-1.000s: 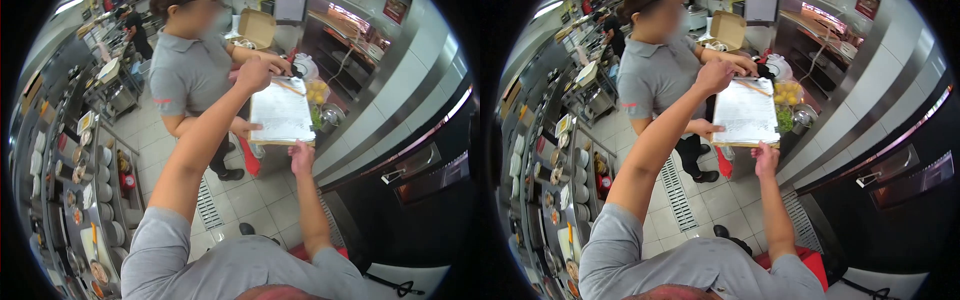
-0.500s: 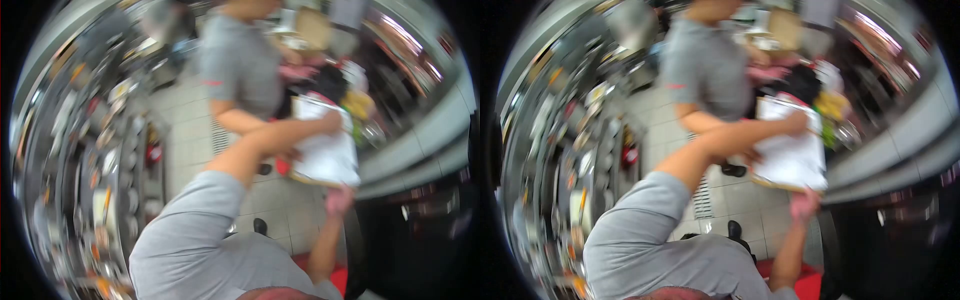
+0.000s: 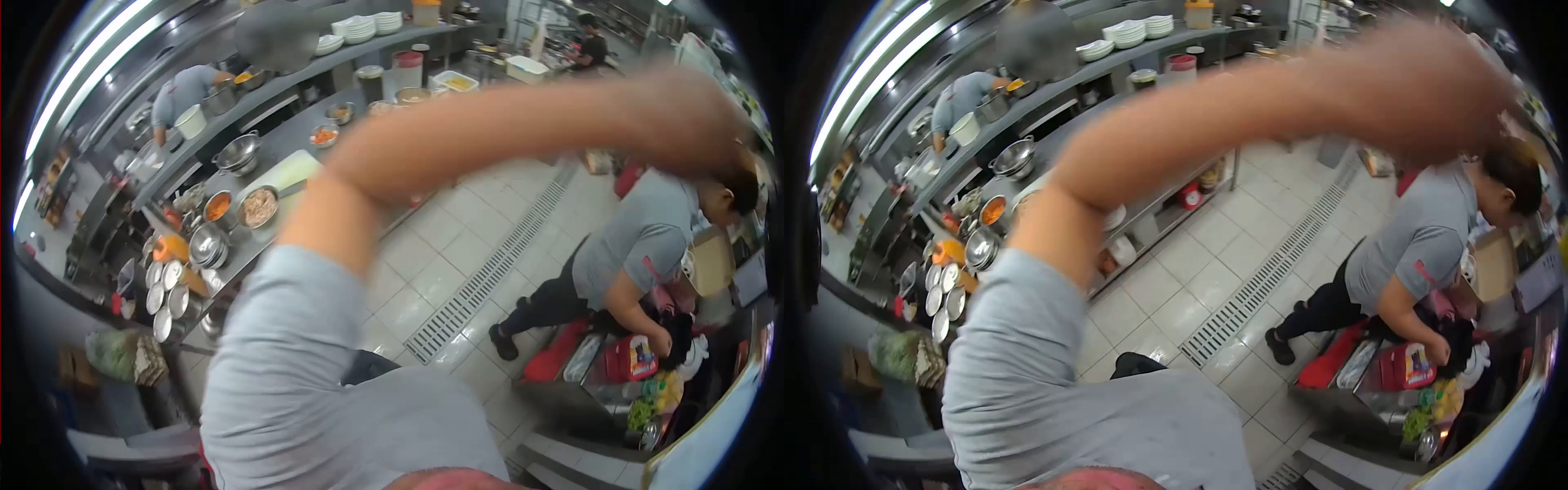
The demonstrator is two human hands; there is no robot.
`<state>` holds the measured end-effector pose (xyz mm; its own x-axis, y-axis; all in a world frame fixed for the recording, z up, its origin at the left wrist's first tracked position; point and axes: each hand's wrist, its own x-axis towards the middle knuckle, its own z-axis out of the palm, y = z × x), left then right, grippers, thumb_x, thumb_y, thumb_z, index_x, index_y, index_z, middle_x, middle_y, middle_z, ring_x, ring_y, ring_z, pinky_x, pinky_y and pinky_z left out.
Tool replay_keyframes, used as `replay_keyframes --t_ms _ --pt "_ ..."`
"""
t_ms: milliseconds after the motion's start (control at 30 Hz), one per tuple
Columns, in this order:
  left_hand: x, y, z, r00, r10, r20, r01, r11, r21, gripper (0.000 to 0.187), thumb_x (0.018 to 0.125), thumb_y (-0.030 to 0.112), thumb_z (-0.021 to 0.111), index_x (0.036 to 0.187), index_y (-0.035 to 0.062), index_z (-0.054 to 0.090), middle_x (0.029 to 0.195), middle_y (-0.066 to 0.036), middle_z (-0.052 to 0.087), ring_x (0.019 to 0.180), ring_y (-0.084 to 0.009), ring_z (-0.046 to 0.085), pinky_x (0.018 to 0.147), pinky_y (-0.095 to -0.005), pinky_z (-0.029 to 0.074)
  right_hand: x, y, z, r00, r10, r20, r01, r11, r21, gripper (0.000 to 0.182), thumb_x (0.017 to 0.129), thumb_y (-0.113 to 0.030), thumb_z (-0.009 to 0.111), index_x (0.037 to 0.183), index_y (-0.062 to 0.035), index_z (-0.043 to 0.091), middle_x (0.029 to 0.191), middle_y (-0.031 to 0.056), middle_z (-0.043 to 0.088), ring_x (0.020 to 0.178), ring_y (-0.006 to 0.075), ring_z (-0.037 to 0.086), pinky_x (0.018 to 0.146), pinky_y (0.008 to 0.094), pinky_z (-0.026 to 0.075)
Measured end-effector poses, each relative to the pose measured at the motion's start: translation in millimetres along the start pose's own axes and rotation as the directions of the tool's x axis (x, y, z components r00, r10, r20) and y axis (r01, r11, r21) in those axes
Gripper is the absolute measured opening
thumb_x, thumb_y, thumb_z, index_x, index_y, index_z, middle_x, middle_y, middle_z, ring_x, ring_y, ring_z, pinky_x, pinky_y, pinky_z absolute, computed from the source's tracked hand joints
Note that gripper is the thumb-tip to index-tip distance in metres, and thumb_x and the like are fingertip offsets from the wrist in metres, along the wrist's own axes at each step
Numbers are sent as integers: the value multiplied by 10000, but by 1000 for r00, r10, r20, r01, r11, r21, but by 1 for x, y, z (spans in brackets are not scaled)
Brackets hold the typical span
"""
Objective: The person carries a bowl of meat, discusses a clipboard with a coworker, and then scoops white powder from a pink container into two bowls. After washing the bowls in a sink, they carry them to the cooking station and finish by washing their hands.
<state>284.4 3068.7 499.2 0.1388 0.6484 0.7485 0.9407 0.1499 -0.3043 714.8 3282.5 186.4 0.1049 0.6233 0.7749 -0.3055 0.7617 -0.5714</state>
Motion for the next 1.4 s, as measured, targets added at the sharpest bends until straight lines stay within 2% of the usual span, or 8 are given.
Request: replay_keyframes --t_ms 133,333,367,500,600,867,1167,1400 --pt "-128 -86 -151 943 -332 18 332 943 6 148 859 62 589 967 -38 587 810 -224 646 770 -378 651 682 -439 496 18 -32 95 988 -53 147 8 957 291 395 838 -151 638 1160 30 495 1138 167 546 1018 266 531 910 399 414" --pt "-382 -75 -406 653 -734 -185 755 649 90 102 868 73 635 936 -3 632 774 -57 665 682 -106 627 614 -275 512 48 -95 343 814 -348 464 -98 707 701 398 812 -127 662 1145 15 496 1119 158 555 1016 266 541 908 402 410" --pt "-414 -66 -454 578 -769 -273 807 589 47 83 878 71 624 927 4 634 771 -42 659 674 -91 622 609 -257 513 47 -109 400 634 -338 696 -589 372 717 390 896 -130 564 1225 61 478 1233 204 535 1131 303 520 1016 431 372" --pt "-513 -37 -613 399 -736 -548 904 415 101 63 898 61 592 921 18 632 760 -34 657 659 -81 626 561 -228 505 -5 -236 674 289 -611 738 -957 -158 244 529 938 -54 462 1394 128 266 1455 257 333 1355 332 345 1156 434 274" --pt "-582 -33 -688 273 -682 -679 959 245 139 63 899 61 585 917 19 629 755 -49 664 622 -92 626 516 -226 488 -85 -360 839 289 -767 574 -947 -315 56 542 929 26 403 1421 169 227 1501 290 290 1412 361 293 1181 431 286" --pt "-724 -73 -739 -19 -726 -688 994 -86 64 112 867 125 659 875 14 670 723 -74 676 599 -120 644 513 -264 517 -288 -626 942 233 -277 932 -954 -251 164 282 905 33 426 1155 149 482 1260 320 538 1214 431 517 1096 529 410" --pt "-773 -105 -723 -172 -767 -618 935 -325 143 151 911 148 643 997 27 675 812 -51 693 689 -101 676 606 -252 581 -379 -643 972 -3 -302 953 -989 -137 -47 304 958 -47 364 1199 122 439 1234 308 517 1126 474 538 991 616 467" --pt "-798 -127 -742 -108 -795 -597 840 -394 374 246 869 228 693 982 11 665 774 -61 701 650 -142 686 558 -265 563 -371 -611 963 -274 -475 837 -962 137 -237 585 939 -386 519 1299 65 418 1263 228 531 1189 322 537 1007 431 470"
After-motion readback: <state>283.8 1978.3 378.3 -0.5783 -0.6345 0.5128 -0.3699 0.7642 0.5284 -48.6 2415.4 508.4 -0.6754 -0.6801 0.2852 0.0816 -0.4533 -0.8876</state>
